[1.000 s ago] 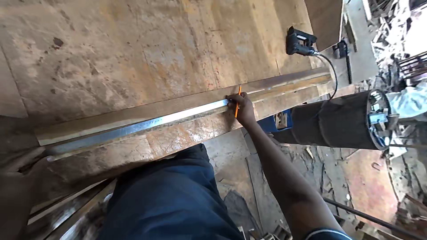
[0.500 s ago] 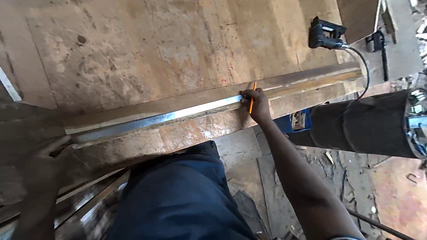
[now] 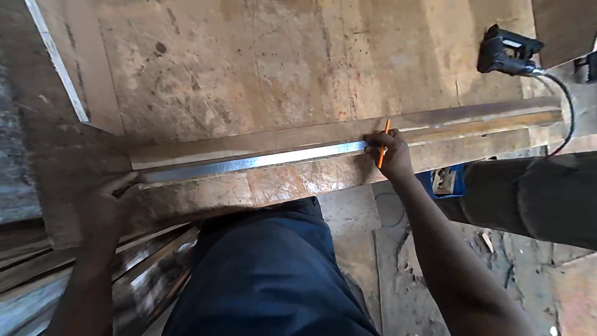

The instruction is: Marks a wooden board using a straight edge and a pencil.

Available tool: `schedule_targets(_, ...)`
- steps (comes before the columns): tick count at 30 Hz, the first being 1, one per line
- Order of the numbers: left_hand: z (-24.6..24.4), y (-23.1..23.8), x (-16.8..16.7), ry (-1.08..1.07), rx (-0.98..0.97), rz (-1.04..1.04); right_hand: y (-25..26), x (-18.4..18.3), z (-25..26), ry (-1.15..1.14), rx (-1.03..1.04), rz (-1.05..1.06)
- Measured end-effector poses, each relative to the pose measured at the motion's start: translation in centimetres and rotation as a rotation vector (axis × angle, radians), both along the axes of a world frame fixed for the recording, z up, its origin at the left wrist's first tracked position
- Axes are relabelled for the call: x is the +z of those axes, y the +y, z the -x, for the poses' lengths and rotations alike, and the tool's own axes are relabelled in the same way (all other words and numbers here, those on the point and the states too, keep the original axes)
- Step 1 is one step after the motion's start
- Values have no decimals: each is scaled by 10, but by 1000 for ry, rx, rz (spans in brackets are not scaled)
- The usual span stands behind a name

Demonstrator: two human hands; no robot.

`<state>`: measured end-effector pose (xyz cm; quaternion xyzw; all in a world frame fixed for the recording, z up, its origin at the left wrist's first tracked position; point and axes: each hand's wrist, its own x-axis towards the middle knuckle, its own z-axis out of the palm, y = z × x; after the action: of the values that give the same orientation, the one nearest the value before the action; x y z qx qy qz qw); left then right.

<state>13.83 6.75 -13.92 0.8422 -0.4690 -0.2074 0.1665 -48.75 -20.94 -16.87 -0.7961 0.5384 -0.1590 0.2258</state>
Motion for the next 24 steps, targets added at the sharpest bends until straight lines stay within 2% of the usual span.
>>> schedule_targets(8,-1,2,2,7,34,-27,1,-2,-1,-11,9,0)
schedule_targets(12,-2,2,0,85,92,-48,3,7,-4,29,51,-10)
schedule_targets(16,-10,0,-11,31,110,-16,2,5,-2,73,44,-28)
schedule_targets(20,-8,-4,-14,182,170,59,0,1,2,68,30,-40)
schedule_targets(24,-3,-8,-10,220,246,40,-1,0,4,104,31,-40)
